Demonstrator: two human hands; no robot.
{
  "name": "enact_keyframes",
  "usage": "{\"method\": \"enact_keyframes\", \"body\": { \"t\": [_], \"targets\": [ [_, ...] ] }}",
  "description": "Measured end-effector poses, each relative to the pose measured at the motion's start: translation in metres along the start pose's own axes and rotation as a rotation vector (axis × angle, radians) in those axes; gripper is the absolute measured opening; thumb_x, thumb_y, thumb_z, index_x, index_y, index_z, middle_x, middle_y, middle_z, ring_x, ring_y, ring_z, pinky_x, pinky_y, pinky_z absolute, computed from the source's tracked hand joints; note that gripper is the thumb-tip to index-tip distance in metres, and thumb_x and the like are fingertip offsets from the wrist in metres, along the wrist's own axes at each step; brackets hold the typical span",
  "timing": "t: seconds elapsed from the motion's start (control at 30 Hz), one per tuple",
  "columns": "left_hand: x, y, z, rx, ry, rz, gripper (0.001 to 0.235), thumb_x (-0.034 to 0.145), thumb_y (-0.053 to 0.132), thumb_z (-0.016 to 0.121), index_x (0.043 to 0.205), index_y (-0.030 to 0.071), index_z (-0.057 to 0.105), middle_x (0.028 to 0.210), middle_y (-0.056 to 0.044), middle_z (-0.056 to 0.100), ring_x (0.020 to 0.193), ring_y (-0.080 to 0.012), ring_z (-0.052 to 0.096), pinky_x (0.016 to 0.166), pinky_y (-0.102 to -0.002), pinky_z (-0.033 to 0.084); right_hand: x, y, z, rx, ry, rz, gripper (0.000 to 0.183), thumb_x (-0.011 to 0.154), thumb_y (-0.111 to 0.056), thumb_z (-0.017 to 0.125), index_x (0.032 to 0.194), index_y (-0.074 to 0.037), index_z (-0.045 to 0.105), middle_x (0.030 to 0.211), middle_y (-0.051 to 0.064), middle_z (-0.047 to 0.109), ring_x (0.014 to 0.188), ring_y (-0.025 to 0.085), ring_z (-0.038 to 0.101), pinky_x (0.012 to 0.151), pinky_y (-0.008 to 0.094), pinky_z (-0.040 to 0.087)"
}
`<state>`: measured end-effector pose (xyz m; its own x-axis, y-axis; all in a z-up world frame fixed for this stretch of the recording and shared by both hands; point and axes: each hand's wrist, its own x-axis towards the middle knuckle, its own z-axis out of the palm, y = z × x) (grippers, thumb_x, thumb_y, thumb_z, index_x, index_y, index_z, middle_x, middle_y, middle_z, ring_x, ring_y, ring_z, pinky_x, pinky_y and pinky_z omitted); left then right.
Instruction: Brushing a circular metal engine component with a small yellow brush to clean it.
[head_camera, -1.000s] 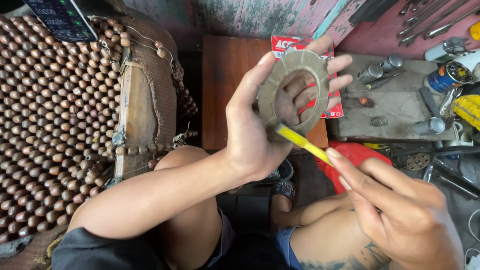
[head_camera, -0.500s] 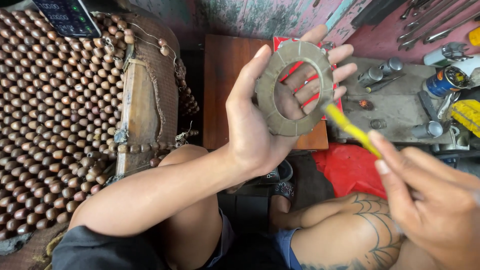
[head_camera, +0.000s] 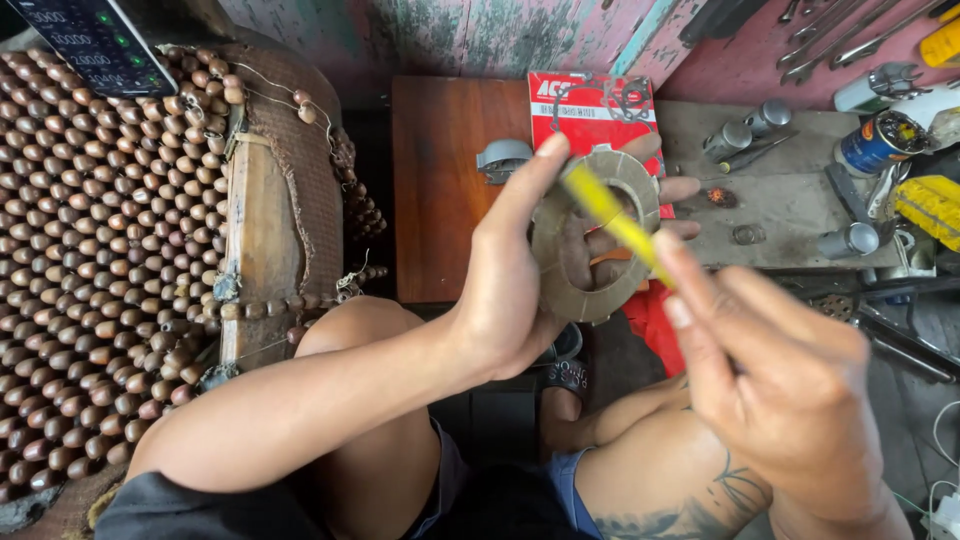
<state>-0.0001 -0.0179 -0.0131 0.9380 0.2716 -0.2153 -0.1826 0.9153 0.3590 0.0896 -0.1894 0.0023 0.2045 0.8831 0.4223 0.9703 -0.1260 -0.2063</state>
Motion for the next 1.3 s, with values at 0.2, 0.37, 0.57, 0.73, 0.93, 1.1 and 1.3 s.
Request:
{"method": "enact_keyframes", "body": {
  "t": [0.2, 0.37, 0.57, 0.73, 0.93, 1.1, 1.3],
  "targets": [
    [0.003, -0.001, -0.009, 0.103, -0.033, 0.045, 0.074, 0.094, 0.059, 0.044, 0.139, 0.005, 0.065, 0.118, -0.021, 0.072, 0.087, -0.0280, 0.069, 0.073, -0.037, 0.055, 0.000, 0.008, -0.003, -0.042, 0.047, 0.091, 0.034, 0.110, 0.008, 0.064, 0.144, 0.011, 0.067, 0.080, 0.013, 0.058, 0.060, 0.019, 0.042, 0.064, 0.037, 0.040],
    [0.006, -0.003, -0.012, 0.060, -0.105, 0.074, 0.070, 0.100, 0.057, 0.041, 0.134, 0.000, 0.063, 0.120, -0.027, 0.070, 0.104, -0.0377, 0.070, 0.090, -0.046, 0.056, 0.001, -0.001, 0.000, -0.011, 0.018, 0.027, 0.037, 0.106, 0.008, 0.062, 0.143, 0.008, 0.064, 0.082, 0.011, 0.058, 0.061, 0.019, 0.046, 0.067, 0.035, 0.045],
    [0.002, 0.008, -0.007, 0.015, -0.042, 0.076, 0.079, 0.091, 0.062, 0.041, 0.133, -0.002, 0.062, 0.125, -0.033, 0.068, 0.098, -0.0369, 0.069, 0.091, -0.047, 0.055, -0.014, -0.002, 0.001, 0.037, -0.092, -0.063, 0.037, 0.099, 0.002, 0.063, 0.136, 0.000, 0.066, 0.088, 0.005, 0.054, 0.066, 0.017, 0.050, 0.070, 0.031, 0.050],
    [0.009, 0.013, -0.012, -0.105, -0.065, 0.198, 0.086, 0.087, 0.056, 0.051, 0.146, -0.006, 0.054, 0.132, -0.034, 0.063, 0.110, -0.0389, 0.066, 0.096, -0.047, 0.054, -0.026, 0.010, -0.008, -0.001, -0.214, -0.066, 0.044, 0.096, 0.001, 0.062, 0.139, -0.011, 0.066, 0.083, -0.002, 0.046, 0.063, 0.013, 0.044, 0.063, 0.020, 0.048],
    [0.003, 0.019, 0.006, -0.192, -0.006, 0.170, 0.085, 0.086, 0.043, 0.043, 0.157, -0.003, 0.039, 0.144, -0.036, 0.050, 0.125, -0.0445, 0.053, 0.119, -0.048, 0.039, -0.027, 0.021, -0.007, -0.126, -0.041, 0.082, 0.037, 0.103, 0.007, 0.067, 0.140, 0.002, 0.071, 0.077, 0.006, 0.047, 0.061, 0.021, 0.034, 0.067, 0.036, 0.043],
    [0.010, -0.001, -0.016, -0.059, -0.110, 0.201, 0.064, 0.099, 0.043, 0.052, 0.149, 0.003, 0.056, 0.129, -0.021, 0.068, 0.115, -0.0263, 0.066, 0.106, -0.044, 0.052, -0.013, 0.020, 0.001, -0.125, 0.024, 0.059, 0.036, 0.107, 0.012, 0.063, 0.141, 0.007, 0.070, 0.079, 0.007, 0.055, 0.061, 0.020, 0.042, 0.069, 0.035, 0.045],
    [0.016, -0.009, -0.023, -0.187, -0.029, 0.198, 0.048, 0.098, 0.037, 0.058, 0.125, -0.002, 0.068, 0.094, -0.014, 0.069, 0.090, -0.0257, 0.068, 0.093, -0.059, 0.060, -0.006, 0.022, 0.002, -0.084, 0.008, 0.075, 0.042, 0.106, 0.011, 0.061, 0.147, 0.004, 0.063, 0.075, 0.006, 0.043, 0.063, 0.022, 0.034, 0.065, 0.034, 0.042]
  ]
}}
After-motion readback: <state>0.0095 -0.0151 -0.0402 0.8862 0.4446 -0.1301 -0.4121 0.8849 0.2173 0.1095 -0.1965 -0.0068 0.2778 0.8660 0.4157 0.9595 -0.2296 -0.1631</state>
